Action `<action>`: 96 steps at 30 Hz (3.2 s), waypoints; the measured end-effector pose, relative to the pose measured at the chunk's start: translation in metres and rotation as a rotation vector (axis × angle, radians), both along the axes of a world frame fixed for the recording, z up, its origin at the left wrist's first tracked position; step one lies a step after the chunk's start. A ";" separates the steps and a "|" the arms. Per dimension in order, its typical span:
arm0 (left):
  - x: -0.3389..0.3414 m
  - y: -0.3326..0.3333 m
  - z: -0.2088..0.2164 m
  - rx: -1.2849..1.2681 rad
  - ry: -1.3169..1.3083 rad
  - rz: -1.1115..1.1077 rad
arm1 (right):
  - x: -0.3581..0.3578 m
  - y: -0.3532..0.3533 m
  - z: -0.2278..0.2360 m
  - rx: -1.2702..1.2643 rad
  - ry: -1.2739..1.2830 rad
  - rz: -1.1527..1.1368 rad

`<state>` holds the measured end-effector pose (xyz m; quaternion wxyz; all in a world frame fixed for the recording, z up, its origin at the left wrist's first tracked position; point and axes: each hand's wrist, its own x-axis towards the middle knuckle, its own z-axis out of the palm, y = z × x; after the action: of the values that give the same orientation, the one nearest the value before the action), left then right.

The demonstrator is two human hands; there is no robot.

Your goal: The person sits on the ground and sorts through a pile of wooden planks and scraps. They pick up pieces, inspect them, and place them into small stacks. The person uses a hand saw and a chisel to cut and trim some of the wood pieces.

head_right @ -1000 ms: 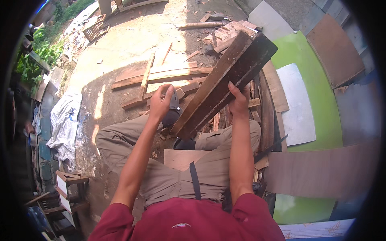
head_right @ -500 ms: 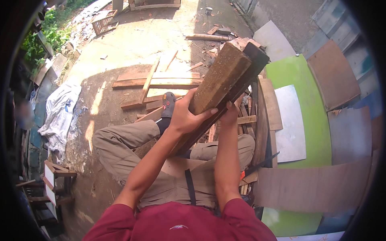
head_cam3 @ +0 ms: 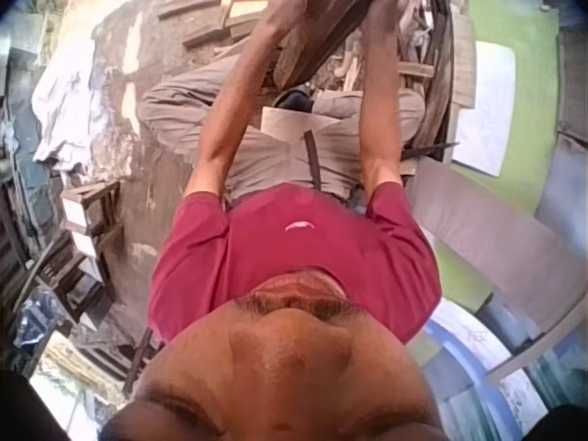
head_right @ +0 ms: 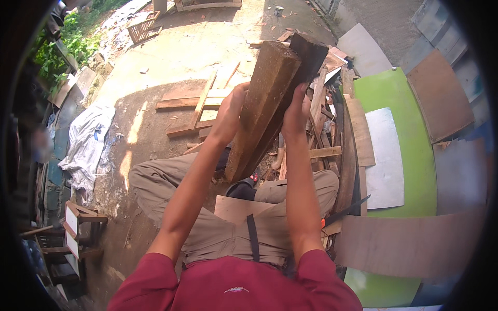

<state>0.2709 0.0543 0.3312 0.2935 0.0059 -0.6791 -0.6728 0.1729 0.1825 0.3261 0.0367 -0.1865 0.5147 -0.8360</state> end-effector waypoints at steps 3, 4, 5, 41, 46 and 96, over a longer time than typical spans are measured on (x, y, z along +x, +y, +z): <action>-0.012 -0.015 0.022 0.174 0.026 -0.148 | -0.004 -0.005 -0.002 -0.002 0.043 -0.046; -0.014 -0.013 0.035 0.108 0.071 -0.131 | -0.005 -0.005 0.000 0.002 0.069 -0.052; -0.015 -0.010 0.045 0.042 0.114 -0.114 | -0.004 -0.005 0.002 0.019 0.084 -0.034; -0.027 -0.010 0.015 -0.278 0.074 0.144 | 0.103 0.352 -0.341 0.881 -0.510 -0.566; -0.009 -0.035 0.003 -0.209 0.141 0.076 | 0.110 0.317 -0.387 1.186 -0.440 -0.390; 0.286 -0.168 -0.125 -0.115 -0.300 1.140 | 0.096 -0.295 -0.383 1.210 0.599 0.654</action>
<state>0.5565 -0.1137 0.2058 0.5094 0.4489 -0.6381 -0.3630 0.2692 -0.1122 -0.0566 0.2376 -0.4967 0.7910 -0.2668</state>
